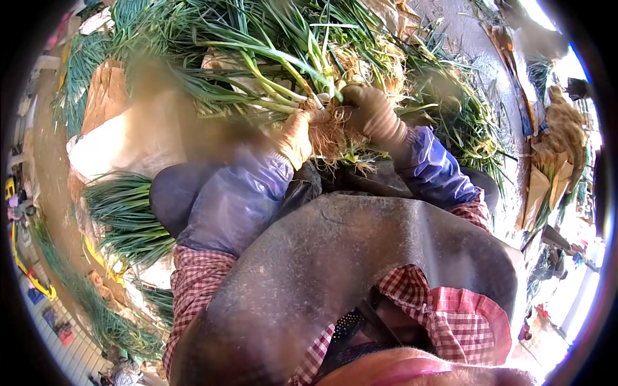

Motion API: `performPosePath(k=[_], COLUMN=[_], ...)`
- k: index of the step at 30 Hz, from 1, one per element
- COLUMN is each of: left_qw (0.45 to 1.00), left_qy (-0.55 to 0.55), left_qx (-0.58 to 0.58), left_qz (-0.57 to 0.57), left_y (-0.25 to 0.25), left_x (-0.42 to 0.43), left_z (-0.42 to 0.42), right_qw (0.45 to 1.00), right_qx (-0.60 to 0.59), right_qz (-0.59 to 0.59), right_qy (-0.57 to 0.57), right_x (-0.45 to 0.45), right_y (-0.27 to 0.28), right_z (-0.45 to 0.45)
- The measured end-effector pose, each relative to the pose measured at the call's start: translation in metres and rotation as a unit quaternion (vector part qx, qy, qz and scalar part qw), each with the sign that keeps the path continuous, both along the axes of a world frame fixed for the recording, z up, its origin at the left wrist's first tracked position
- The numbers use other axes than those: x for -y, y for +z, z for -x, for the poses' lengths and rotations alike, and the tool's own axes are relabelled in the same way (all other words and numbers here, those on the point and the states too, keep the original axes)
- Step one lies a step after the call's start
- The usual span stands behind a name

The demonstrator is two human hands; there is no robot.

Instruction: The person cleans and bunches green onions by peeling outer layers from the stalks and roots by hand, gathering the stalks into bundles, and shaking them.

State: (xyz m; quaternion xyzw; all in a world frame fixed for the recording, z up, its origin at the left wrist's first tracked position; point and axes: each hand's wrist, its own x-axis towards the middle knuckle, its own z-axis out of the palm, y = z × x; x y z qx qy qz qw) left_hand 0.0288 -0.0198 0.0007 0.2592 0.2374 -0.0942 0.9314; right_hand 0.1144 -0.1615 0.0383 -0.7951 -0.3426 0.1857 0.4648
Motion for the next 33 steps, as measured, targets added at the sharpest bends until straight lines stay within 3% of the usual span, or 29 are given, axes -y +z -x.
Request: performPosePath(k=[1, 2, 5, 7, 9, 11, 14, 18, 21, 25, 29, 31, 32, 33], left_qw=[1.0, 1.0, 0.99, 0.989, 0.974, 0.974, 0.968, 0.968, 0.965, 0.943, 0.931, 0.895, 0.894, 0.92], left_qy=[-0.001, -0.015, 0.016, 0.038, 0.035, 0.046, 0.035, 0.05, 0.061, 0.031, 0.072, 0.016, 0.015, 0.041], left_qx=[0.021, 0.016, -0.036, -0.008, -0.023, -0.024, -0.045, -0.008, -0.002, -0.027, -0.01, 0.005, 0.007, 0.031], left_qz=[0.01, 0.003, -0.136, -0.143, -0.223, -0.221, -0.245, -0.244, -0.253, -0.33, -0.356, -0.446, -0.448, -0.389], left_y=[-0.001, -0.003, -0.023, -0.005, -0.006, -0.009, -0.006, -0.004, -0.007, -0.005, -0.012, 0.009, 0.007, 0.001], left_x=[0.0, -0.002, 0.0, 0.005, 0.004, -0.001, -0.005, -0.003, -0.003, -0.003, -0.011, -0.016, -0.014, -0.01], left_z=[-0.001, -0.002, -0.007, -0.004, -0.002, -0.001, 0.001, 0.003, 0.003, 0.005, 0.002, 0.003, 0.003, 0.003], right_qw=[0.969, 0.956, 0.946, 0.95, 0.944, 0.962, 0.989, 0.965, 0.982, 0.931, 0.883, 0.789, 0.819, 0.852], right_qx=[-0.14, -0.173, -0.252, -0.285, -0.303, -0.25, -0.127, -0.213, -0.13, 0.168, 0.073, 0.127, 0.123, 0.196], right_qz=[-0.197, -0.23, -0.178, -0.082, -0.105, -0.03, -0.024, -0.128, 0.049, 0.236, 0.387, 0.532, 0.494, 0.441], right_qy=[-0.042, -0.063, -0.096, -0.099, -0.08, -0.106, -0.069, 0.082, 0.13, 0.222, 0.255, 0.28, 0.265, 0.203], right_x=[-0.001, 0.008, -0.01, -0.017, -0.026, -0.026, -0.009, 0.035, 0.058, 0.093, 0.124, 0.126, 0.126, 0.121], right_y=[-0.007, -0.007, -0.022, -0.033, -0.047, -0.011, -0.018, -0.003, 0.0, -0.024, -0.034, -0.032, -0.025, -0.025], right_z=[0.002, 0.001, -0.033, -0.039, -0.042, -0.034, -0.033, -0.024, -0.021, -0.024, -0.021, -0.026, -0.033, -0.035])
